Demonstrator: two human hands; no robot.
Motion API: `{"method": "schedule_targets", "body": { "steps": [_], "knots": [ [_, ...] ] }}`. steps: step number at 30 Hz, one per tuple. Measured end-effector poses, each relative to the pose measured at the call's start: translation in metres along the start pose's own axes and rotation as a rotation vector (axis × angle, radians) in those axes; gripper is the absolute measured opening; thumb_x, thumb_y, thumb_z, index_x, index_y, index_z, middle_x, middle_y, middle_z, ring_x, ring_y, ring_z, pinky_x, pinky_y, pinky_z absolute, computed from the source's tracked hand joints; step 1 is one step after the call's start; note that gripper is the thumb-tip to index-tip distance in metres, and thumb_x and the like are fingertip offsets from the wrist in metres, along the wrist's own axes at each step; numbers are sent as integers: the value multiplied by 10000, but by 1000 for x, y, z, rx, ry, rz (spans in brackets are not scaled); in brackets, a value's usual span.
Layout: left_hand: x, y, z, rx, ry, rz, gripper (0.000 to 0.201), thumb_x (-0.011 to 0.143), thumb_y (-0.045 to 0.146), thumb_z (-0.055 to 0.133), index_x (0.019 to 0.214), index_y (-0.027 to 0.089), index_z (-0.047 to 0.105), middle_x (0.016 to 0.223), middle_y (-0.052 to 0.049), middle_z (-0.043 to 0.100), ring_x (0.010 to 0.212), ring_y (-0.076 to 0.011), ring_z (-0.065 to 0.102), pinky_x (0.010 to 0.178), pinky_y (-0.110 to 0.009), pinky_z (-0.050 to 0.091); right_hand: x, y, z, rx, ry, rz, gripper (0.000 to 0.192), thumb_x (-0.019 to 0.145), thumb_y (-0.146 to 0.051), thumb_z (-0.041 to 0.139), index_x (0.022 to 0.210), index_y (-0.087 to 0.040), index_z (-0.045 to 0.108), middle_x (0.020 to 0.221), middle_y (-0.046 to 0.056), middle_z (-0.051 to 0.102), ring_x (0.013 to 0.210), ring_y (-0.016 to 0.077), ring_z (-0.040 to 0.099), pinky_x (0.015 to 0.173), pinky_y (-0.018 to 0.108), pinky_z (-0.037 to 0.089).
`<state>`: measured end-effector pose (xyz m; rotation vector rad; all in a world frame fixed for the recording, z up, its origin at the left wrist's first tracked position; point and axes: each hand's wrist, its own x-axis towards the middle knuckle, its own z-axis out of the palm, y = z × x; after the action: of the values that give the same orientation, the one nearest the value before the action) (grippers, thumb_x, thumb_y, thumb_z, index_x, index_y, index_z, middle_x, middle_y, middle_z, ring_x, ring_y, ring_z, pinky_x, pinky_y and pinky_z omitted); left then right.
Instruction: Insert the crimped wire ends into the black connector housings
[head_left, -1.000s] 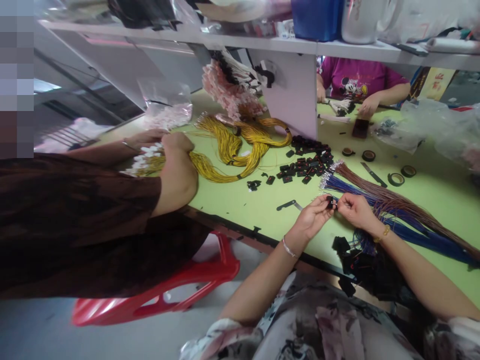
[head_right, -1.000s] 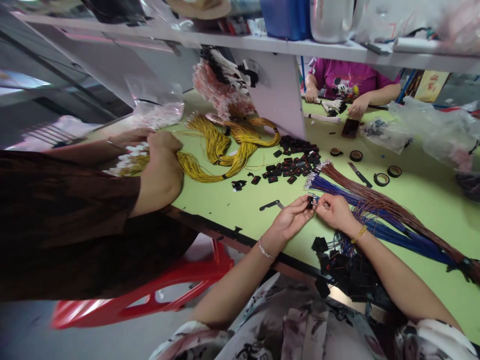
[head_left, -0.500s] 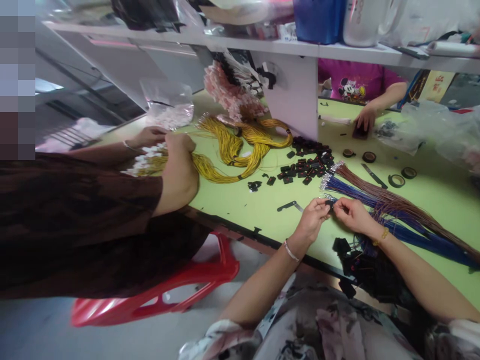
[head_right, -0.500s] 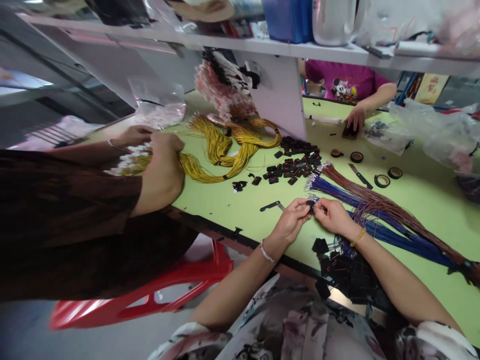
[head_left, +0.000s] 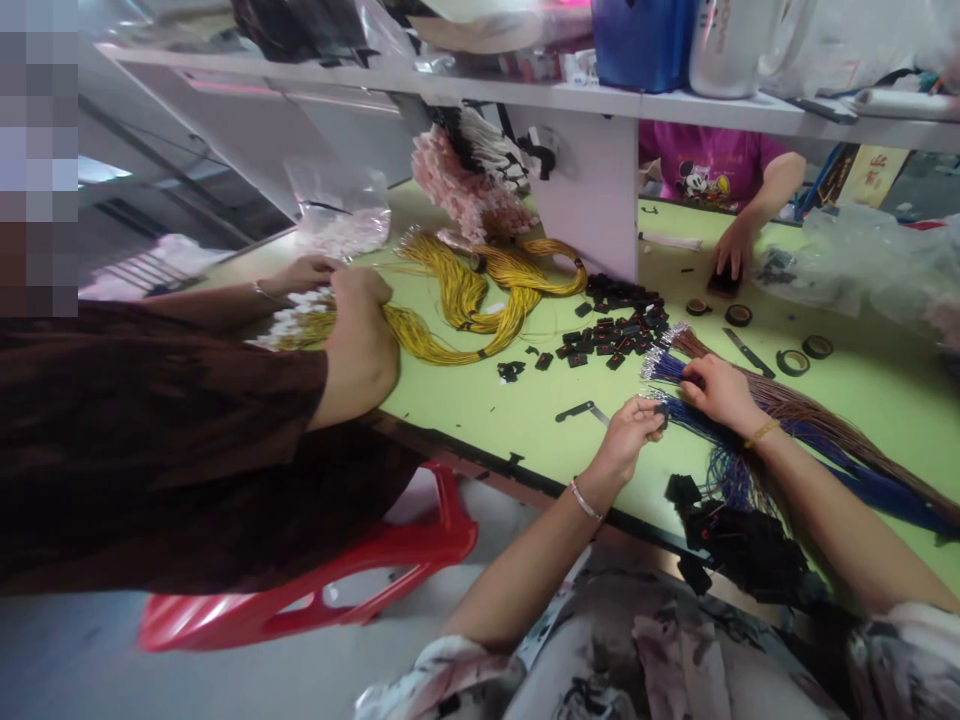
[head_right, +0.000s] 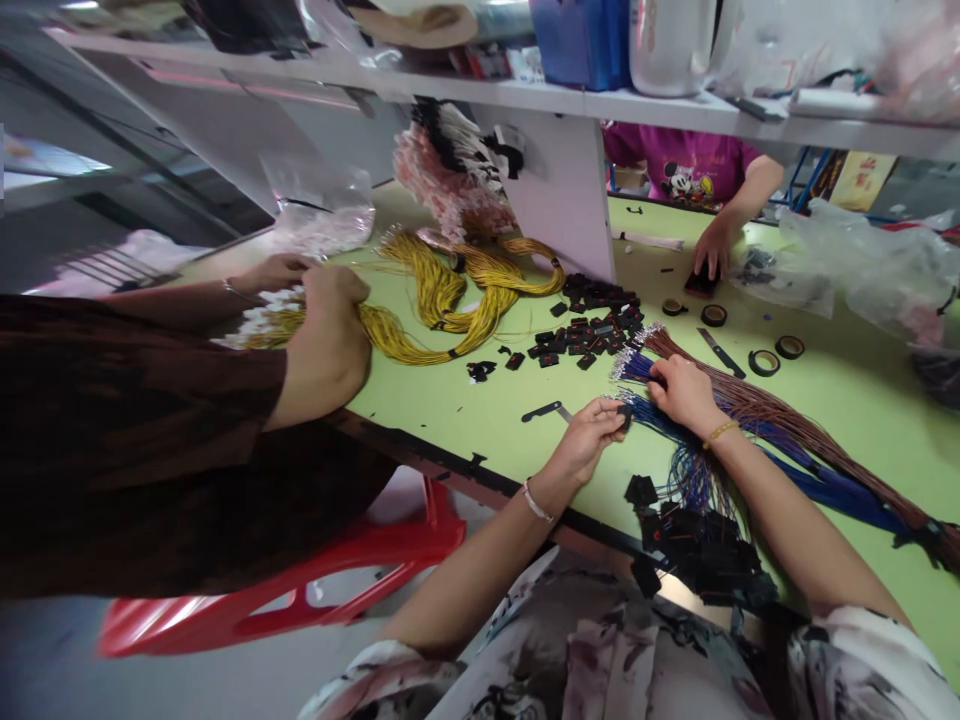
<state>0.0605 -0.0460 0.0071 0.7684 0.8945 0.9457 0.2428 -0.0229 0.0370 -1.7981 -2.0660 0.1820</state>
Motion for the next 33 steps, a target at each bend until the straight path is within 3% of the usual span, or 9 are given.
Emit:
{"method": "schedule_targets", "body": {
  "steps": [3, 10, 12, 17, 21, 27, 33],
  "knots": [
    [1, 0, 0, 29, 5, -7, 258, 616, 202, 745, 828, 137, 612, 742, -11, 576, 610, -79, 504, 588, -235, 406, 13, 11, 6, -85, -64, 10, 102, 794, -255, 561, 820, -188, 633, 850, 74, 608, 742, 183, 523, 602, 264, 315],
    [-2, 8, 3, 50, -17, 0, 254, 631, 200, 725, 849, 142, 611, 753, -14, 594, 601, -75, 506, 590, -234, 405, 24, 27, 1, 240, 23, 45, 138, 845, -245, 446, 827, -179, 565, 715, 24, 608, 634, 149, 501, 615, 256, 358],
    [-2, 11, 7, 47, -38, -3, 259, 632, 199, 724, 860, 145, 613, 742, -13, 596, 596, -75, 508, 588, -232, 401, 31, 26, 0, 264, -7, 58, 128, 821, -255, 476, 829, -179, 579, 692, 13, 604, 613, 143, 495, 601, 249, 356],
    [2, 10, 14, 18, -48, -15, 268, 625, 198, 725, 856, 151, 598, 713, 2, 576, 575, -71, 499, 571, -229, 388, 55, 15, 10, 51, -141, 161, 96, 751, -261, 590, 792, -187, 636, 731, 26, 650, 634, 146, 510, 583, 249, 319],
    [4, 5, 11, -14, -26, -24, 277, 627, 214, 735, 859, 150, 597, 747, -6, 577, 609, -76, 511, 607, -237, 409, 62, 14, 15, -16, -201, 172, 100, 780, -235, 553, 759, -188, 638, 770, 40, 667, 672, 150, 524, 600, 245, 317],
    [5, 3, 11, -51, -31, -6, 281, 637, 213, 727, 877, 158, 592, 781, -8, 571, 660, -81, 518, 646, -233, 419, 58, 17, -4, -134, -107, 79, 169, 824, -234, 463, 790, -167, 614, 768, 80, 654, 633, 157, 480, 567, 263, 266],
    [5, 3, 13, -193, -94, -15, 314, 652, 164, 714, 937, 191, 585, 888, -8, 563, 752, -88, 524, 662, -213, 416, 60, 3, -18, 244, -57, -2, 128, 760, -254, 516, 675, -168, 558, 613, -2, 552, 571, 116, 425, 549, 231, 294]
  ]
}}
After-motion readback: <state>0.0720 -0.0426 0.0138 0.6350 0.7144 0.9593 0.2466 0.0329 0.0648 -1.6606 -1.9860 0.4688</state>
